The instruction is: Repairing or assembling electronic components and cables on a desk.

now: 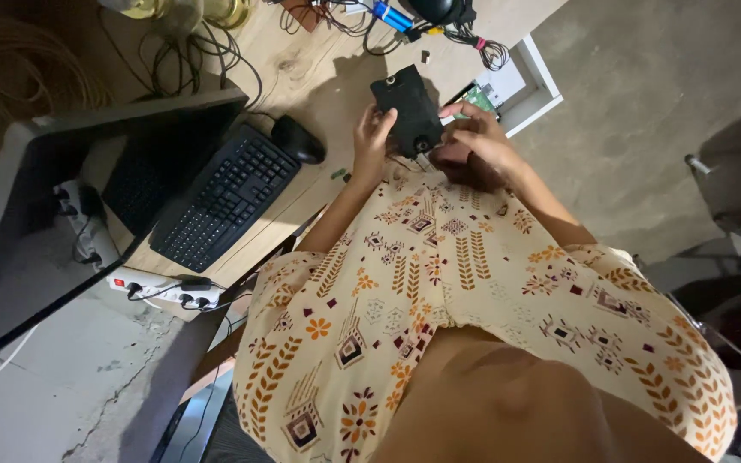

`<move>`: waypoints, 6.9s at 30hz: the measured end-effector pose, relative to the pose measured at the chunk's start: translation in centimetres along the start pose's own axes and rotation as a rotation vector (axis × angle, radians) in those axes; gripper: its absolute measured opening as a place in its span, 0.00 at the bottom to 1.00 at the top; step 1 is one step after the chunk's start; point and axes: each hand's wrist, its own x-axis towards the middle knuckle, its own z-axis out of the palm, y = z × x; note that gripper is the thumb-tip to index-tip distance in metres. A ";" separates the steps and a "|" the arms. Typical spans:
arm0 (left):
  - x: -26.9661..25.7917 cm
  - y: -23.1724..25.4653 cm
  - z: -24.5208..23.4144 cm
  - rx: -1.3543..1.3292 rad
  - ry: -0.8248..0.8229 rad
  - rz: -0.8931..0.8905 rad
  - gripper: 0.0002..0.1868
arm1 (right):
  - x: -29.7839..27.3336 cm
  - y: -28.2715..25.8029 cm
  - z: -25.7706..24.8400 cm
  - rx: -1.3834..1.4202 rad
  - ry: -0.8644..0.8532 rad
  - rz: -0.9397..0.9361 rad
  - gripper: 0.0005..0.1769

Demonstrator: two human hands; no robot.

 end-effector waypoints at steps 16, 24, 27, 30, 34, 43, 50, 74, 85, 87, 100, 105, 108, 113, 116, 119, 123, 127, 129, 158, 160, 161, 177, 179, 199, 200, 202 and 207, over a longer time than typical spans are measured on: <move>4.0 -25.1 0.0 1.052 -0.240 0.862 0.19 | -5.9 4.7 -14.9 -0.706 0.245 0.175 0.22; 3.5 -20.9 6.4 0.831 -0.131 -0.319 0.41 | 0.5 9.6 -16.6 -1.252 0.477 0.107 0.19; 1.9 -21.5 6.4 1.169 -0.114 0.074 0.34 | 2.4 12.0 -16.7 -1.376 0.487 0.077 0.18; 0.1 -22.5 3.4 1.145 -0.150 0.436 0.29 | 6.0 20.6 -20.1 -1.698 0.392 0.140 0.15; -2.3 -21.1 2.2 0.997 -0.068 0.459 0.21 | 6.5 19.2 -19.5 -1.568 0.410 0.205 0.10; -5.3 -18.5 4.0 0.919 0.143 0.383 0.25 | 8.2 20.2 -20.2 -1.627 0.350 0.327 0.12; -5.8 -18.1 5.2 0.921 0.159 0.352 0.25 | 7.4 18.5 -19.5 -1.708 0.291 0.100 0.10; -8.4 -20.3 3.7 0.932 0.290 0.382 0.23 | -3.9 14.5 -23.1 -1.019 0.299 -0.211 0.08; -11.8 -19.9 -2.4 0.907 0.363 0.433 0.24 | -7.7 15.2 -16.6 -0.936 0.344 -0.099 0.13; -13.5 -18.8 -2.6 0.831 0.373 0.398 0.24 | -8.6 14.7 -15.0 -0.875 0.364 -0.122 0.11; -16.4 -22.1 -5.3 0.810 0.310 0.468 0.30 | -12.5 18.7 -13.8 -0.289 0.446 -0.141 0.08; -16.8 -22.4 -4.7 0.842 0.328 0.473 0.30 | -12.6 18.8 -13.7 -0.183 0.470 -0.177 0.08; -17.0 -21.9 -3.7 0.843 0.334 0.472 0.30 | -11.6 18.7 -14.1 -0.185 0.484 -0.186 0.07; -17.1 -20.7 -0.9 0.860 0.315 0.491 0.30 | -11.3 16.3 -15.4 -0.037 0.397 -0.253 0.09; -17.1 -20.5 2.0 0.875 0.326 0.497 0.30 | -11.6 15.6 -18.0 -0.079 0.359 -0.293 0.09; -15.9 -21.7 5.8 0.877 0.367 0.529 0.29 | -12.7 13.7 -20.9 -0.100 0.339 -0.311 0.09; -13.7 -24.5 11.0 0.832 0.423 0.551 0.29 | -14.1 12.6 -25.8 -0.150 0.353 -0.237 0.12; -12.9 -25.2 17.4 0.822 0.439 0.566 0.29 | -16.6 11.2 -29.6 -0.084 0.308 -0.231 0.12; -12.7 -25.8 20.0 0.792 0.457 0.579 0.30 | -17.5 10.2 -30.8 -0.170 0.285 -0.231 0.12; -10.6 -13.4 12.9 0.647 0.382 0.445 0.33 | -0.4 5.2 -15.0 -0.711 0.273 -0.385 0.13; -10.0 -10.8 10.2 0.753 0.327 0.516 0.33 | 0.6 4.1 -11.7 -0.747 0.369 -0.390 0.13; -9.9 -8.5 9.3 0.755 0.261 0.445 0.32 | 1.5 3.4 -10.1 -0.813 0.384 -0.404 0.13; -0.4 1.4 2.6 0.693 -0.084 0.647 0.27 | 9.3 4.0 -0.5 -0.506 0.717 -0.452 0.24; 0.3 2.2 2.6 0.697 -0.102 0.641 0.27 | 9.8 3.4 -0.5 -0.571 0.735 -0.429 0.26; 9.6 4.5 3.0 0.735 -0.141 0.563 0.25 | 14.2 -0.8 0.8 -0.937 0.685 -0.252 0.45; 9.7 4.3 2.9 0.744 -0.120 0.515 0.25 | 14.3 -1.0 1.0 -0.943 0.686 -0.203 0.46; 10.0 4.1 2.7 0.753 -0.097 0.467 0.26 | 14.6 -0.9 0.8 -0.949 0.686 -0.155 0.47; 10.7 2.5 1.8 0.805 -0.141 0.445 0.26 | 14.5 -0.4 0.0 -0.981 0.700 -0.128 0.41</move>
